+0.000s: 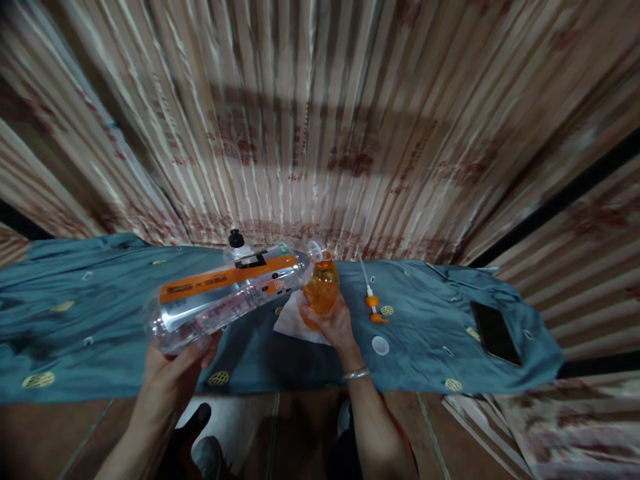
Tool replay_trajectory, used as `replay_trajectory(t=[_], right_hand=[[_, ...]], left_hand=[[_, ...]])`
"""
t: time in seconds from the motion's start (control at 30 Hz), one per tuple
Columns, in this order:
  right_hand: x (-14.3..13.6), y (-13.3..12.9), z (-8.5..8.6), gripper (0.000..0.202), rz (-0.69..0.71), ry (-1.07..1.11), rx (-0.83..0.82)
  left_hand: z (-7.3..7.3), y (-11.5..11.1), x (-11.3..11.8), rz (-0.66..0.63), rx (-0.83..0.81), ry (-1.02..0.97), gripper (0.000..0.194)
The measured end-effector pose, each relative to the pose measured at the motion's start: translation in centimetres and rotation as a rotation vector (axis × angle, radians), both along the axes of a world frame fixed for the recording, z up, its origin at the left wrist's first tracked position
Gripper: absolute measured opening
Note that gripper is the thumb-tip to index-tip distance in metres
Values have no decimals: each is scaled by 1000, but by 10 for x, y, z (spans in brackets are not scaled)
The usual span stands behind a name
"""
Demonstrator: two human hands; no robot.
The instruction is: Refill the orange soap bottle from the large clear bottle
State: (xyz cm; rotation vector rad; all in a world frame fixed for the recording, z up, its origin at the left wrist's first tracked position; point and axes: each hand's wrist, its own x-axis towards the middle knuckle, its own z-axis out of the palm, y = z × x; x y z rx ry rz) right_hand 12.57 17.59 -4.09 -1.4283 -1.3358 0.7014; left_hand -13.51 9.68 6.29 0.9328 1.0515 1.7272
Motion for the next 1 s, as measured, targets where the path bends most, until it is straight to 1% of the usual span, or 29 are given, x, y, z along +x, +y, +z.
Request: replay_trajectory(t=[0.07,0.1,0.2,0.33,0.43,0.53,0.63,0.7,0.8,0.9,1.0], right_hand=[[-1,1,1,65,-13,-22,-16],[-1,1,1,67,-18,-26,-12],[-2,2,4,66,-4,-21,6],[-3,2,6,61,16,-21,17],[-2,1,5,61,10,-30,11],[-2,1,5,63,-14,-28,-24],[-4,1,7,63,-29,-13,-34],[-5,1,9,61,-20,15,-27],[-4,1,10,64,-10,54,-28],[-1,1,8,69,10,53,-32],[1,0,7,71,35,38,-25]], left_hand=[[0,3,-3,-12,1,-16,50],[0,4,-5,-40,14,-9,49],[0,8,-9,-92,37,17,43],[5,7,-7,-72,18,22,38],[12,6,-2,-30,1,15,43],[16,7,1,-15,-3,7,53],[16,7,0,-17,-9,21,62],[14,7,-1,-34,-9,27,62],[12,5,0,-33,3,12,59],[13,4,2,-3,18,-20,49],[13,5,2,-38,21,-11,41]])
